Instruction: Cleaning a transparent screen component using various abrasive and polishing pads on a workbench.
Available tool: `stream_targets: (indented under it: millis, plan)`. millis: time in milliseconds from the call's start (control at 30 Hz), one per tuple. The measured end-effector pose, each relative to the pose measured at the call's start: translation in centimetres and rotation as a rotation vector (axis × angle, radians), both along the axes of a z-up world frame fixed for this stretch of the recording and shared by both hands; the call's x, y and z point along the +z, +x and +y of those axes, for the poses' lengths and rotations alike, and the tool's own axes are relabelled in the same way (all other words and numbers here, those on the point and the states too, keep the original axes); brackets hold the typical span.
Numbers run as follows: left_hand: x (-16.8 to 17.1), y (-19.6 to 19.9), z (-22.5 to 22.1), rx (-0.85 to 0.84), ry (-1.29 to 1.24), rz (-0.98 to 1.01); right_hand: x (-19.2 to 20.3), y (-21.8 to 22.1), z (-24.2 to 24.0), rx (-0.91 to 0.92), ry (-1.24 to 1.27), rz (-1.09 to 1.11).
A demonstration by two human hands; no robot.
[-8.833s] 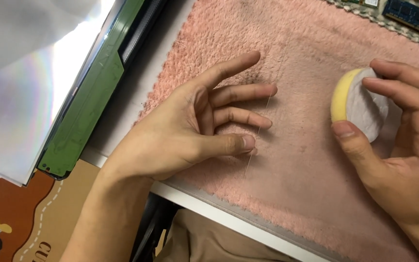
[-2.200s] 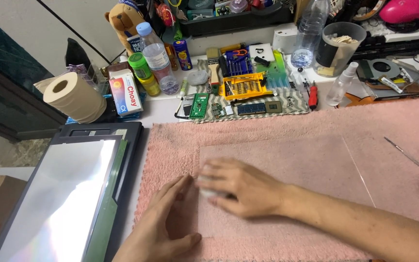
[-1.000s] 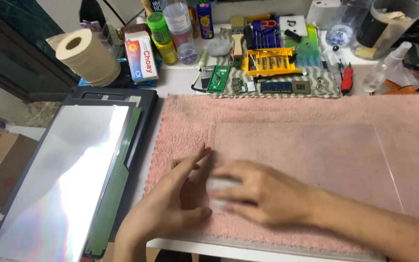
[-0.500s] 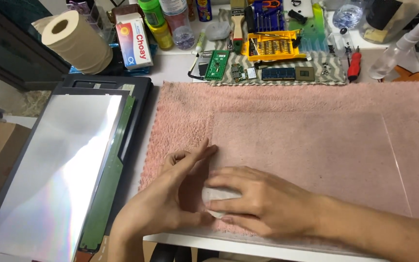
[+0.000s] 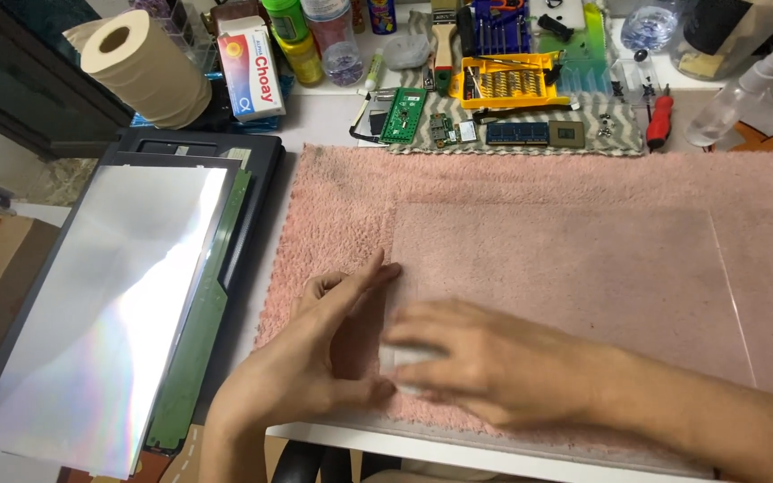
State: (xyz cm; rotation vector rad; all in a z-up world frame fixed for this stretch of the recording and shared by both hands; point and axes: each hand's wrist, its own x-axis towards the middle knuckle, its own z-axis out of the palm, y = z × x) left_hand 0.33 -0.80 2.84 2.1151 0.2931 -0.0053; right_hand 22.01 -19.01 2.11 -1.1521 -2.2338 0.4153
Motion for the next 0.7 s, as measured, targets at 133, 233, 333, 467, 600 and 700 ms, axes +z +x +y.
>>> stream_targets:
  millis: [133, 233, 333, 467, 600, 700]
  plan:
    - [-0.2, -0.1, 0.1, -0.016, -0.024, -0.017, 0.4, 1.4, 0.5, -0.041, 0.020, -0.030]
    - [0.2, -0.1, 0.0, -0.007, 0.009, -0.017, 1.5, 0.9, 0.2, -0.011, -0.131, -0.066]
    - [0.4, 0.2, 0.3, -0.043, 0.000, -0.023, 1.6, 1.9, 0.7, 0.032, -0.098, 0.010]
    - [1.2, 0.7, -0.2, 0.020, -0.046, 0.022, 0.3, 5.0, 1.0, -0.101, -0.026, -0.027]
    - [1.3, 1.1, -0.9, 0.118, -0.086, 0.094, -0.9, 6.1, 0.1, -0.165, 0.017, -0.004]
    - [1.0, 1.1, -1.3, 0.100, -0.020, 0.039, -1.4, 6.1, 0.1, -0.170, 0.001, 0.006]
